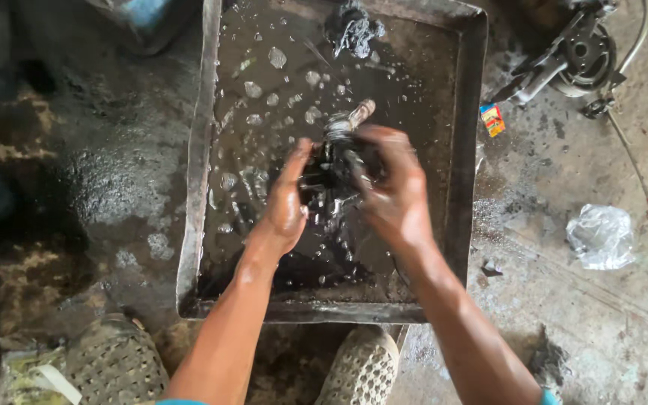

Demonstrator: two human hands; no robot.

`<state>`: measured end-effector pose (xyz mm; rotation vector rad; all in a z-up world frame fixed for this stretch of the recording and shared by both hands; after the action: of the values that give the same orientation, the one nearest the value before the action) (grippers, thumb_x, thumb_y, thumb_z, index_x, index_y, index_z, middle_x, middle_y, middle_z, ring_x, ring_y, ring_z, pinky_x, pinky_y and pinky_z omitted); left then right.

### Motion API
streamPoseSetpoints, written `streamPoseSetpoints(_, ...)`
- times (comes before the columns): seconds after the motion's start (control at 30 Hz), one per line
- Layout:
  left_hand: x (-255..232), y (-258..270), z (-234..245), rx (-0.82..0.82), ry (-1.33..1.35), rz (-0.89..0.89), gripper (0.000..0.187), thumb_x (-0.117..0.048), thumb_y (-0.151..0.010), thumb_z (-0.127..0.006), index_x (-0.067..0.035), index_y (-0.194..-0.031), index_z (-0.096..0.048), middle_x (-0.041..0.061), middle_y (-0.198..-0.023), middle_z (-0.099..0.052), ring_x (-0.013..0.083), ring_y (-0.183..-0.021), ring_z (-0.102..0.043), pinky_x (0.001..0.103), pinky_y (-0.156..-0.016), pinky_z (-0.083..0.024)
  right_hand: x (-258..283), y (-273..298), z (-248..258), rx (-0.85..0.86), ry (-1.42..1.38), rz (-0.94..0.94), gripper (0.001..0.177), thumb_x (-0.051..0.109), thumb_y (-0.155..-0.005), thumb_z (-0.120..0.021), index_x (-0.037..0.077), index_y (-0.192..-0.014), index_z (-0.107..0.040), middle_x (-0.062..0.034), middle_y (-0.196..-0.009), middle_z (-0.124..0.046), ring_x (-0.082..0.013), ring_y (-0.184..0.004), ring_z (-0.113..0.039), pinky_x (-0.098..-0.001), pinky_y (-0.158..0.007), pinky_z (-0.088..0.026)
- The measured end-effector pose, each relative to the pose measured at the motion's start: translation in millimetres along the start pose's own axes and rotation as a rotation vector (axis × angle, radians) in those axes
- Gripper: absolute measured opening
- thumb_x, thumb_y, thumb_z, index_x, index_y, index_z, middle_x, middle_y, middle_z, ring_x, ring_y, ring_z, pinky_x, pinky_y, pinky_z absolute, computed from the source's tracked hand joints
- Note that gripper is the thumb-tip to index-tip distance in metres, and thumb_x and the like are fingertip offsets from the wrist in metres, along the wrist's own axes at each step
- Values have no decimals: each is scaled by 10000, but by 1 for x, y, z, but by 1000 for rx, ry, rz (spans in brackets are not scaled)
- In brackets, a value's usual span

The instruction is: The person scrubs a cylindrical mechanical part and a smaller metal component with a dark cloth inside a rectangular metal tray filled with dark liquid. The person repeatedly rubs the surfaces of the parts, dips them into the liquid, and squeezes the cloth to remove grime.

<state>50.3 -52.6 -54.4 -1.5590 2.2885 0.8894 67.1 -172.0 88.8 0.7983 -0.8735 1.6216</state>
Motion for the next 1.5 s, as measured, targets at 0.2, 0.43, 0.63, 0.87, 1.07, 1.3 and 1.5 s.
streamPoseSetpoints(0.2, 14, -7, 21, -261, -154, -98, 371, -327, -939, -599, -24, -1128, -697, 62, -1123, -710, 193, -1126, -622, 373, -1077, -407, 16, -1, -18, 126, 307, 57, 342, -45, -822, -707, -23, -1161, -672, -197, -1121, -616, -355, -1021, -665, -403, -860, -552)
streamPoseSetpoints(0.43, 9, -2, 8, -258, -413, -148, 357, -316, -961, -593, 22, -973, -707, 57, -988, -666, 152, -997, -553, 303, -941, -413, 6, -16, 3, 14, 329, 189, 269, -23, -898, -730, -22, -1157, -658, -181, -1104, -646, -363, -1009, -675, -406, -878, -549)
streamPoseSetpoints(0.63, -13, -23, 3, -161, -328, -337, 380, -278, -973, -592, 79, -1045, -700, 86, -1063, -699, 159, -1054, -584, 312, -1021, -426, -6, -20, 4, 141, 103, 152, 270, -26, -890, -729, 19, -1155, -702, -139, -1095, -696, -311, -1031, -710, -375, -902, -556)
streamPoseSetpoints(0.87, -6, -18, -13, -202, -438, -230, 432, -296, -957, -555, 75, -1132, -692, 82, -1151, -713, 152, -1127, -607, 306, -1060, -420, 11, -19, 17, -114, 283, 183, 203, -25, -925, -732, -11, -1126, -706, -162, -1067, -662, -303, -1000, -686, -365, -875, -549)
streamPoseSetpoints(1.07, -9, -12, -13, -170, -522, -229, 514, -336, -1000, -527, 124, -1169, -681, 177, -1232, -709, 212, -1204, -601, 328, -1101, -421, -10, -16, 8, 181, -1, 70, 157, 15, -933, -726, 1, -1089, -720, -147, -1026, -702, -303, -988, -696, -380, -871, -539)
streamPoseSetpoints(1.3, -12, 2, -17, -259, -509, -187, 571, -377, -950, -524, 91, -1246, -660, 168, -1337, -683, 240, -1302, -575, 334, -1130, -369, 10, -12, 8, -33, 192, 152, 175, 13, -944, -705, 5, -1118, -693, -135, -1075, -672, -267, -997, -695, -359, -828, -567)
streamPoseSetpoints(1.5, -12, 5, -11, -251, -524, -151, 628, -403, -957, -476, 63, -1362, -591, 191, -1475, -603, 257, -1403, -518, 359, -1185, -337, -7, -13, -2, -24, 209, 180, 157, 28, -932, -722, 10, -1088, -715, -138, -1045, -658, -279, -955, -688, -375, -811, -566)
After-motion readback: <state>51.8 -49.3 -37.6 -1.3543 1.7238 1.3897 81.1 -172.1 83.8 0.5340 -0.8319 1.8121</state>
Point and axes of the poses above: each hand's wrist, its own y-axis away from the middle knuckle, its own z-axis out of the back of the hand, x = y × z, the point moved 7 cm from there along -y, towards the middle knuckle
